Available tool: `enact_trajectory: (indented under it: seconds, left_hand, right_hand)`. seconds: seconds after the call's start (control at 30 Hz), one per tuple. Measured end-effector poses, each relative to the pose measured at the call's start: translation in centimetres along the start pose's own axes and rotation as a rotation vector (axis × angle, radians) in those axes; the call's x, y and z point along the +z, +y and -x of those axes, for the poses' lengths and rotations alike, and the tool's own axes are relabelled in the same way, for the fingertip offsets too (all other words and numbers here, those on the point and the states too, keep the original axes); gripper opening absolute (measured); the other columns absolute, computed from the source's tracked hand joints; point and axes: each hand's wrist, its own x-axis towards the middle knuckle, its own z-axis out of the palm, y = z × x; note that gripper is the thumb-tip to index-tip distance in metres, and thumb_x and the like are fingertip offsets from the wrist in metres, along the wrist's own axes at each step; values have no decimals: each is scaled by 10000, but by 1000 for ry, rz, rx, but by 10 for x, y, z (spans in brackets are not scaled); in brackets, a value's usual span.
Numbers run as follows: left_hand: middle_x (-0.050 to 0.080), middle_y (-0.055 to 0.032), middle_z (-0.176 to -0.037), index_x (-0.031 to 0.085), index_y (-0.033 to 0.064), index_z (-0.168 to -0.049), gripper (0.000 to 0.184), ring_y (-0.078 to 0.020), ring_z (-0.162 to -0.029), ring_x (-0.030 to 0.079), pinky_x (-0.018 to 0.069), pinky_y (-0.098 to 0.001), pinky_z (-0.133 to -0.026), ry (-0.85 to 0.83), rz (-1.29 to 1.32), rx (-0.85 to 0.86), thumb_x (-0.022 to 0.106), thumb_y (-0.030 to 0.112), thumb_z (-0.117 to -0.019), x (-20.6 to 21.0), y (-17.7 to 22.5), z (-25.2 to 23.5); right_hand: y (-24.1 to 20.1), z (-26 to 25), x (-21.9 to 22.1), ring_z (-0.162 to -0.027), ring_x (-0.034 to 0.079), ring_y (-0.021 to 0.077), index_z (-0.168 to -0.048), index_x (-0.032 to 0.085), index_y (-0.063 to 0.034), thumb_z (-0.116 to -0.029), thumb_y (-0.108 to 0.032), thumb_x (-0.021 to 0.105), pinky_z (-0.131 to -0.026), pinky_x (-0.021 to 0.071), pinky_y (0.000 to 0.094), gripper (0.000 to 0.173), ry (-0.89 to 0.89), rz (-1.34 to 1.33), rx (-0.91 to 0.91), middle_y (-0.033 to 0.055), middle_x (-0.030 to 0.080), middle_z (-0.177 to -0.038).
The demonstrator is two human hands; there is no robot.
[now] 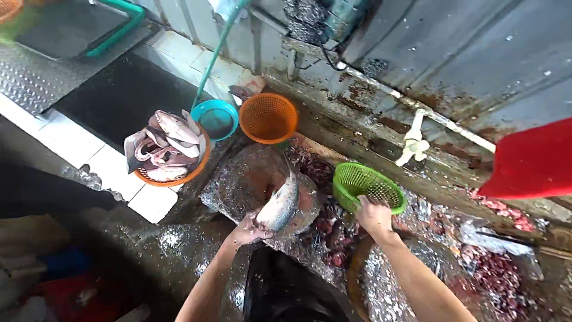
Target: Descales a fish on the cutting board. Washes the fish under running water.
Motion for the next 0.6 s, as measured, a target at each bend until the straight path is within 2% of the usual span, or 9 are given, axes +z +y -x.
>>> enact_trajectory:
  seconds: [0.07, 0.17, 0.23, 0.33, 0.4, 0.43, 0.5, 0.6]
  left_hand:
    - [700, -77, -1248, 548, 37, -1406, 834, -151, -1137, 683, 576, -364, -1019, 20, -41, 13, 930, 56, -665, -8, -16, -1]
    - [712, -91, -1185, 577, 43, -1349, 709, -172, -1076, 701, 593, -387, -980, -8, -14, 32, 908, 118, -726, -13, -34, 7]
    - [720, -93, -1153, 588, 47, -1342, 655, -180, -1031, 710, 604, -394, -942, -44, 60, 24, 881, 141, -764, -13, -40, 20]
    - [699, -94, -1203, 564, 48, -1380, 667, -183, -1073, 687, 583, -393, -963, -72, 216, -7, 847, 127, -781, -6, -46, 40]
    - [662, -113, -1312, 486, 43, -1471, 772, -204, -1164, 661, 560, -412, -1018, -81, 353, -44, 819, 108, -778, 2, -51, 52]
    - [651, -113, -1335, 448, 43, -1497, 812, -206, -1182, 653, 553, -415, -1027, -84, 418, -56, 810, 111, -773, 6, -52, 57]
    - [667, -118, -1306, 434, 37, -1486, 837, -213, -1160, 667, 561, -424, -1007, -99, 549, -48, 830, 116, -752, 11, -55, 62]
    - [680, -122, -1272, 467, 27, -1440, 808, -226, -1152, 669, 551, -443, -1016, -148, 661, -11, 851, 38, -729, 18, -58, 63]
  right_hand:
    - [-40, -6, -30, -947, 728, 419, -1110, 733, -30, -957, -143, 641, -949, 511, 631, 212, 183, -20, -132, 214, 752, -969]
    - [-99, -39, -60, -840, 732, 368, -1050, 743, -45, -962, -153, 606, -866, 538, 575, 195, 422, -36, -311, 169, 752, -880]
    - [-131, -79, -68, -844, 728, 368, -1036, 743, -40, -956, -131, 605, -893, 526, 582, 183, 485, -52, -380, 175, 750, -885]
    - [-162, -153, -58, -938, 717, 329, -1085, 732, -89, -960, -134, 628, -1003, 470, 591, 168, 498, -25, -468, 132, 750, -967]
    - [-179, -189, -51, -1110, 685, 306, -1170, 718, -143, -999, -262, 631, -1069, 424, 616, 225, 434, -34, -502, 84, 742, -1146]
    - [-186, -197, -50, -1220, 631, 293, -1236, 701, -174, -1006, -346, 627, -1094, 397, 620, 297, 389, -64, -486, 52, 704, -1266]
    - [-191, -194, -52, -1330, 555, 258, -1308, 663, -217, -993, -435, 626, -1088, 408, 597, 385, 377, -170, -413, -1, 644, -1382]
    - [-162, -155, -71, -1299, 575, 300, -1305, 670, -194, -993, -423, 619, -1024, 451, 621, 390, 520, -230, -223, 27, 645, -1391]
